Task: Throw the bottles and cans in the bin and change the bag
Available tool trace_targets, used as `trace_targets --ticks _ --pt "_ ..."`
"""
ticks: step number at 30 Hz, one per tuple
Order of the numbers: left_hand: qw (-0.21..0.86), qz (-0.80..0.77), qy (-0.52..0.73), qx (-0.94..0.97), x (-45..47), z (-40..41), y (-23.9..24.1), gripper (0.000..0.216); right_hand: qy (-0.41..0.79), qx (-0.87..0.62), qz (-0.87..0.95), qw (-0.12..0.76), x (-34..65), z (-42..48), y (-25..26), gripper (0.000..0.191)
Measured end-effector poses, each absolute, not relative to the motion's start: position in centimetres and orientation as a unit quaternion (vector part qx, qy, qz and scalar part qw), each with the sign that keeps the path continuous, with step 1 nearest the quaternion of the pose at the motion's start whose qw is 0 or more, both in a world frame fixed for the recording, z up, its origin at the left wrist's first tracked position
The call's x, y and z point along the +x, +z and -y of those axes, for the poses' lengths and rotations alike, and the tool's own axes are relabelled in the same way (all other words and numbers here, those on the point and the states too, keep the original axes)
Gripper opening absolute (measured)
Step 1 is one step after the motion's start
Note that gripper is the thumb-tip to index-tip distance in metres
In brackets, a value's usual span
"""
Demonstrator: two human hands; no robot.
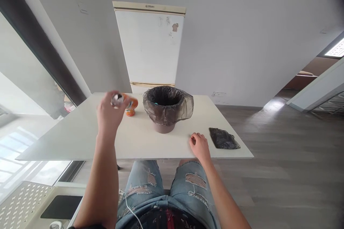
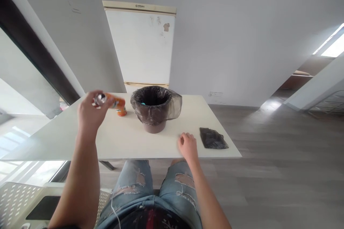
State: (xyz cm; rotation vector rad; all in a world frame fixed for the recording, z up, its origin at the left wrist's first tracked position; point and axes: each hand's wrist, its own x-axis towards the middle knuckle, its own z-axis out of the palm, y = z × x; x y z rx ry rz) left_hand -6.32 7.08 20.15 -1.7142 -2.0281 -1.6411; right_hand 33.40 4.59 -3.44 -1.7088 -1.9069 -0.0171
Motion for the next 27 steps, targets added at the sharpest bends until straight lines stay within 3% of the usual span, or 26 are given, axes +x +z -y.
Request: trace_targets --ticks 2,4,8,11,16,19,23,27 --pt "0.032 0.561 -0.606 -0.563 -4.0 -7.4 23.7 0.044 -0.004 -0.637 0.716 0.285 33.4 -4.6 -3.5 0.02" --pt "0.0 0.518 -0.611 -0.599 -1.5 -8.8 26.1 0.039 -0.001 -0.634 0.718 0.287 33.4 -4.6 -3.5 0.02" --pt "-0.095 0.547 -0.415 -0.721 2.7 -13.5 26.4 0.039 0.009 -0.631 0.719 0.292 33.4 -4.5 -3.4 0.021" --pt "-0.121 0.551 -0.318 -0.762 4.1 -16.1 24.5 0.041 0.005 -0.636 0.715 0.289 33.2 -4.4 -3.2 0.02" --pt "-0.024 0.57 -0.481 -0.666 -0.1 -17.0 21.6 0.033 0.006 -0.639 0.715 0.282 33.2 -4.4 -3.0 0.02" --pt "0.027 0.662 -0.479 -0.575 -5.3 -17.5 19.3 0.036 0.003 -0.64 0.716 0.278 33.2 -4.5 -3.1 0.019" --pt "-0.051 0.766 -0.336 -0.545 -10.7 -19.1 14.1 0.077 -0.008 -0.64 0.716 0.279 33.2 -4.6 -3.3 0.018" --pt "-0.135 0.754 -0.262 -0.587 -12.3 -20.2 9.3 0.073 -0.007 -0.642 0.714 0.28 33.2 -4.6 -3.3 0.019"
